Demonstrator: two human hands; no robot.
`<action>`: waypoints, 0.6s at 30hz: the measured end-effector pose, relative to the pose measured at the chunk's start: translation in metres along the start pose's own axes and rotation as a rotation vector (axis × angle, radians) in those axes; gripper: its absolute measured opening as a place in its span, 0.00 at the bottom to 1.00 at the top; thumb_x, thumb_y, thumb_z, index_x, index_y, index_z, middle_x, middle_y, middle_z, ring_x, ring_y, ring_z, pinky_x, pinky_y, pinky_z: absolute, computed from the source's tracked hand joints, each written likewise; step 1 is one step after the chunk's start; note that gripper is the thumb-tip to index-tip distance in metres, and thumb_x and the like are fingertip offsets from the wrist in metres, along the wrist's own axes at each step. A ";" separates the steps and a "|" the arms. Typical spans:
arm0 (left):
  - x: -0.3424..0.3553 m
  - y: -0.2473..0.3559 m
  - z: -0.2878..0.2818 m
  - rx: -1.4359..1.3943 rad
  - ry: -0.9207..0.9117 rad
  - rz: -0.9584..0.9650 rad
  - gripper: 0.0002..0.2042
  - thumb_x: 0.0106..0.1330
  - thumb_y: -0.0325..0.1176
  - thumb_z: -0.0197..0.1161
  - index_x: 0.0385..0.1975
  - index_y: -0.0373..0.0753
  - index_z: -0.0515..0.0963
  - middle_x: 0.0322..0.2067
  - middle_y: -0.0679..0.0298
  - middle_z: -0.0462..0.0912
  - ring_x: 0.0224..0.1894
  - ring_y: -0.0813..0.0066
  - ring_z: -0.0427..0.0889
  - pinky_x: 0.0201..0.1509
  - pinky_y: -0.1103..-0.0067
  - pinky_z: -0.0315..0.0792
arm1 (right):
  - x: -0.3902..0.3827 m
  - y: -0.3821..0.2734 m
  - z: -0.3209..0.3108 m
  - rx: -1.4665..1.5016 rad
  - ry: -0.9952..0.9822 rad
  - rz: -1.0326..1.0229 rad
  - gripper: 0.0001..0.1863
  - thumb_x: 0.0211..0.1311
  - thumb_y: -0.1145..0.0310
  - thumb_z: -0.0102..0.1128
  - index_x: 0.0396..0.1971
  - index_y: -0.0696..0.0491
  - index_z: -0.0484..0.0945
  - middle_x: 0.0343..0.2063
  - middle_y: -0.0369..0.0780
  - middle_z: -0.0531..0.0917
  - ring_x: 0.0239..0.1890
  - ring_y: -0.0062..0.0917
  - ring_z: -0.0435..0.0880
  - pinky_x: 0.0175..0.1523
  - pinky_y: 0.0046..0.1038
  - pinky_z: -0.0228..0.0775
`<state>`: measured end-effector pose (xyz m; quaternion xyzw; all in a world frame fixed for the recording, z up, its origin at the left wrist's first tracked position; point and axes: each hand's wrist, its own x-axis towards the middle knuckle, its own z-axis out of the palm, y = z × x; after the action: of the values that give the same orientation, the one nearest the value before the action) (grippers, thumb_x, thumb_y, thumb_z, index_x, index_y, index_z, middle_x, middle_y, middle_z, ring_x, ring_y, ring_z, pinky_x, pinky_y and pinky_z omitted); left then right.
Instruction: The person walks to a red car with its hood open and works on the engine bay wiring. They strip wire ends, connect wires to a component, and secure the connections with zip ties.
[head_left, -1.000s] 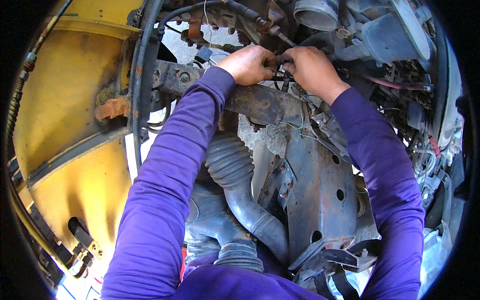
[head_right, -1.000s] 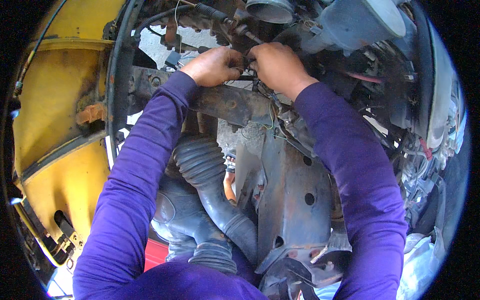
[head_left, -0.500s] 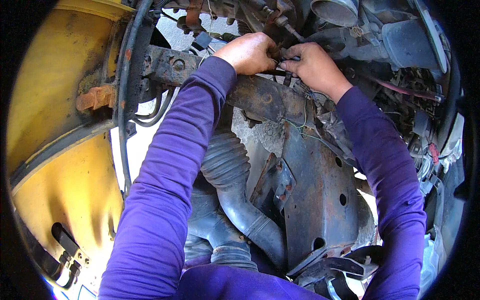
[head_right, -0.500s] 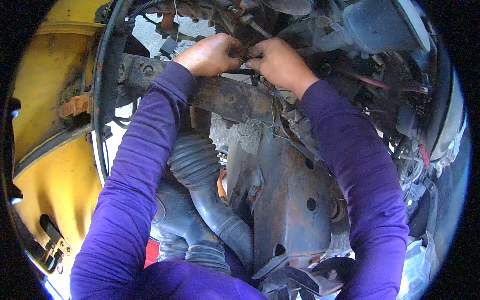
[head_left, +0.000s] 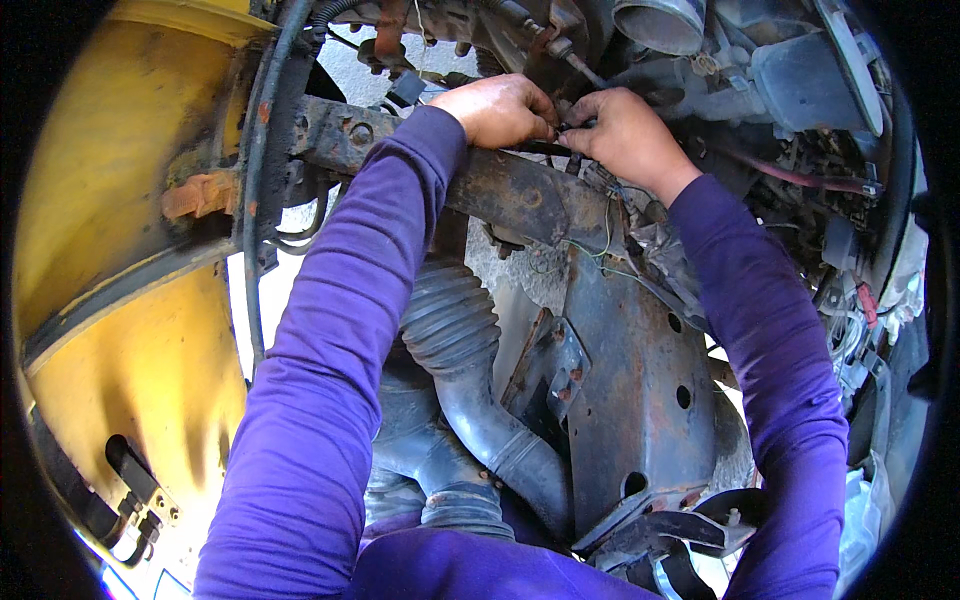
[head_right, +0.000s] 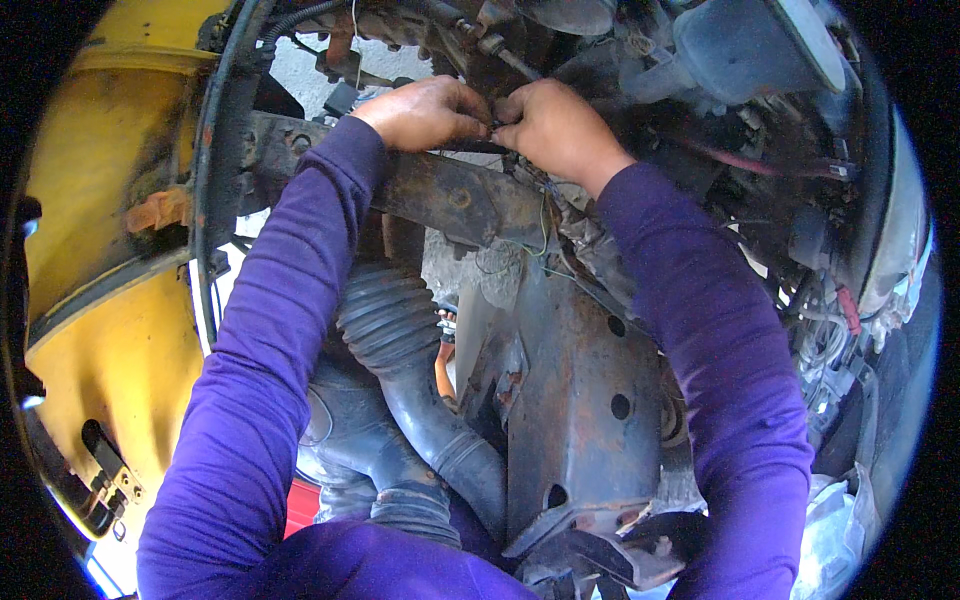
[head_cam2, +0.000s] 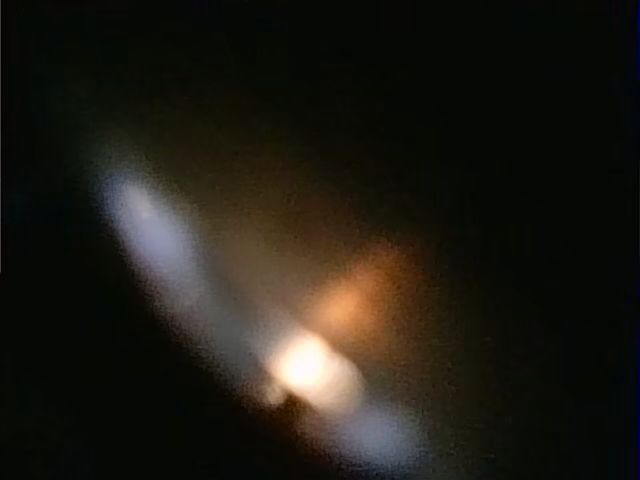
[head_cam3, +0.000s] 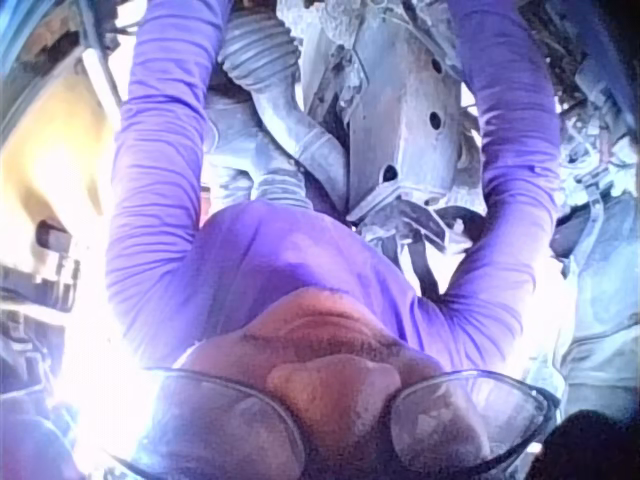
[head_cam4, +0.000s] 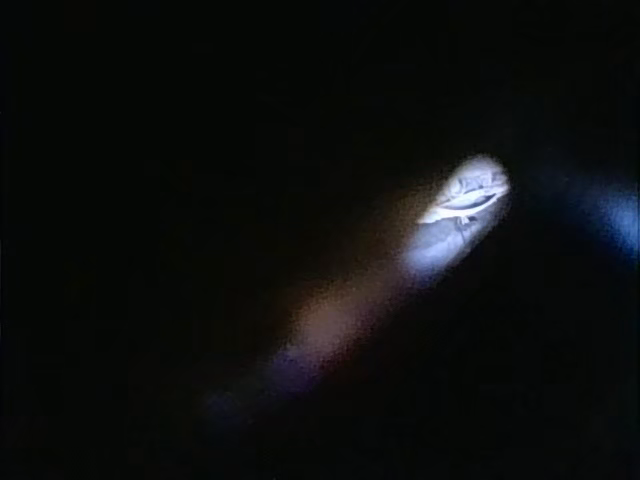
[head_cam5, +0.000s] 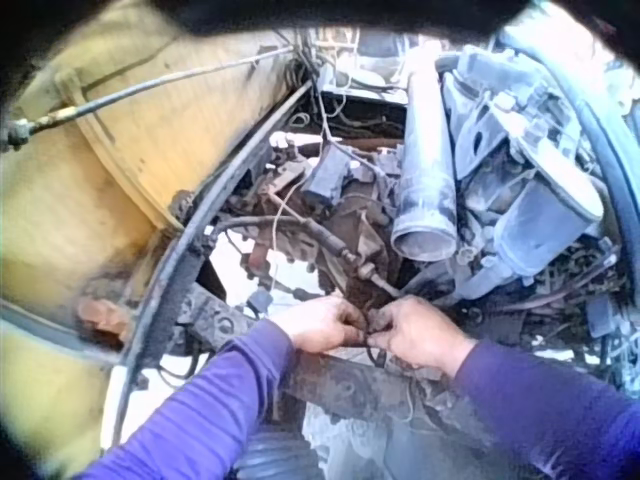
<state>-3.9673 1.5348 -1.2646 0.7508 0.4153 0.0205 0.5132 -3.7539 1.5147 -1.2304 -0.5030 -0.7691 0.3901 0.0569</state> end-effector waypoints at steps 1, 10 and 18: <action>0.000 0.003 -0.001 0.000 -0.004 -0.008 0.20 0.64 0.42 0.65 0.51 0.37 0.84 0.44 0.51 0.88 0.46 0.60 0.86 0.55 0.69 0.76 | -0.001 0.000 0.000 -0.032 0.019 0.005 0.14 0.52 0.67 0.70 0.36 0.61 0.86 0.35 0.52 0.87 0.40 0.47 0.87 0.49 0.40 0.76; 0.000 0.005 -0.002 0.040 0.042 -0.021 0.21 0.63 0.43 0.64 0.50 0.34 0.84 0.43 0.52 0.89 0.47 0.61 0.86 0.55 0.70 0.76 | 0.001 0.015 0.007 -0.066 0.022 -0.263 0.13 0.51 0.67 0.70 0.34 0.58 0.85 0.37 0.50 0.84 0.46 0.48 0.83 0.53 0.42 0.75; -0.001 0.006 0.002 0.015 0.147 0.022 0.18 0.58 0.39 0.67 0.45 0.35 0.86 0.38 0.51 0.89 0.42 0.60 0.87 0.51 0.69 0.78 | 0.001 0.000 0.006 -0.190 0.049 -0.091 0.17 0.53 0.64 0.69 0.39 0.59 0.83 0.40 0.53 0.84 0.48 0.50 0.83 0.54 0.46 0.75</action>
<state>-3.9631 1.5320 -1.2605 0.7555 0.4440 0.0783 0.4754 -3.7575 1.5125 -1.2353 -0.4800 -0.8231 0.3001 0.0454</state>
